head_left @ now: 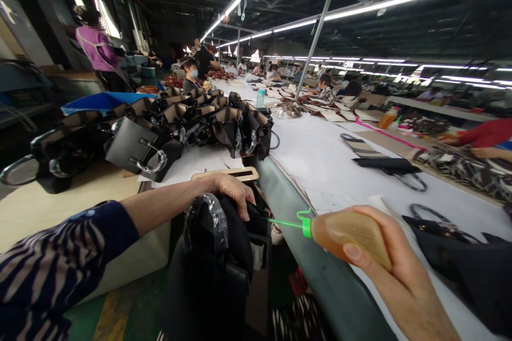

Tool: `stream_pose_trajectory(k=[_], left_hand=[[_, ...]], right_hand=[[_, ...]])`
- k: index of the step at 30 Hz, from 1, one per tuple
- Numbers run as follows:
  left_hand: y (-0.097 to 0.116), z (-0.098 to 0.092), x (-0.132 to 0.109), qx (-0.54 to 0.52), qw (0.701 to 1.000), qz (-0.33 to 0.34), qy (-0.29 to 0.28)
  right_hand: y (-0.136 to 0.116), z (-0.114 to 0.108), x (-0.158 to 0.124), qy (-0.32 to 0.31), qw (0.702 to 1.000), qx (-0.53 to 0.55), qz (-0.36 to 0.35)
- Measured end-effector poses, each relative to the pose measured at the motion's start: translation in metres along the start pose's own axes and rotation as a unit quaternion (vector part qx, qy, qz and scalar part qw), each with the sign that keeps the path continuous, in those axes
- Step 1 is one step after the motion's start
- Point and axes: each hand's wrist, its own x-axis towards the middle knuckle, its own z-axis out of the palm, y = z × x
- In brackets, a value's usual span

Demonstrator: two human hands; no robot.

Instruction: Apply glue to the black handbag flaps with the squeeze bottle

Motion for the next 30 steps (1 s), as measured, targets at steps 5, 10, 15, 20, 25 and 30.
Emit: stream_pose_trajectory(k=[5,10,15,20,25,30], left_hand=[[0.0016,0.0,-0.001,0.004,1.0,-0.011,0.003],[0.0024,0.0006,-0.0026,-0.005,1.0,-0.024,0.008],[-0.0004,-0.0023,-0.0016,-0.006,1.0,-0.018,0.004],[-0.0022,-0.004,-0.001,-0.009,1.0,-0.022,0.012],[-0.0008,-0.0037,-0.0027,-0.002,1.0,-0.01,0.014],[-0.0007,-0.0044,-0.0028,0.005,1.0,-0.005,0.018]], right_hand=[[-0.0011,-0.0016,-0.0049,-0.014,0.999,-0.019,-0.027],[0.0016,-0.0046,-0.0063,-0.041,0.997,-0.03,-0.052],[-0.0013,-0.0043,-0.0041,-0.067,0.996,-0.022,-0.061],[-0.0006,-0.0042,-0.004,-0.061,0.998,-0.017,-0.017],[-0.0001,-0.0059,-0.0042,-0.064,0.998,-0.012,-0.013],[-0.0038,-0.0046,-0.0039,-0.076,0.997,-0.017,-0.028]])
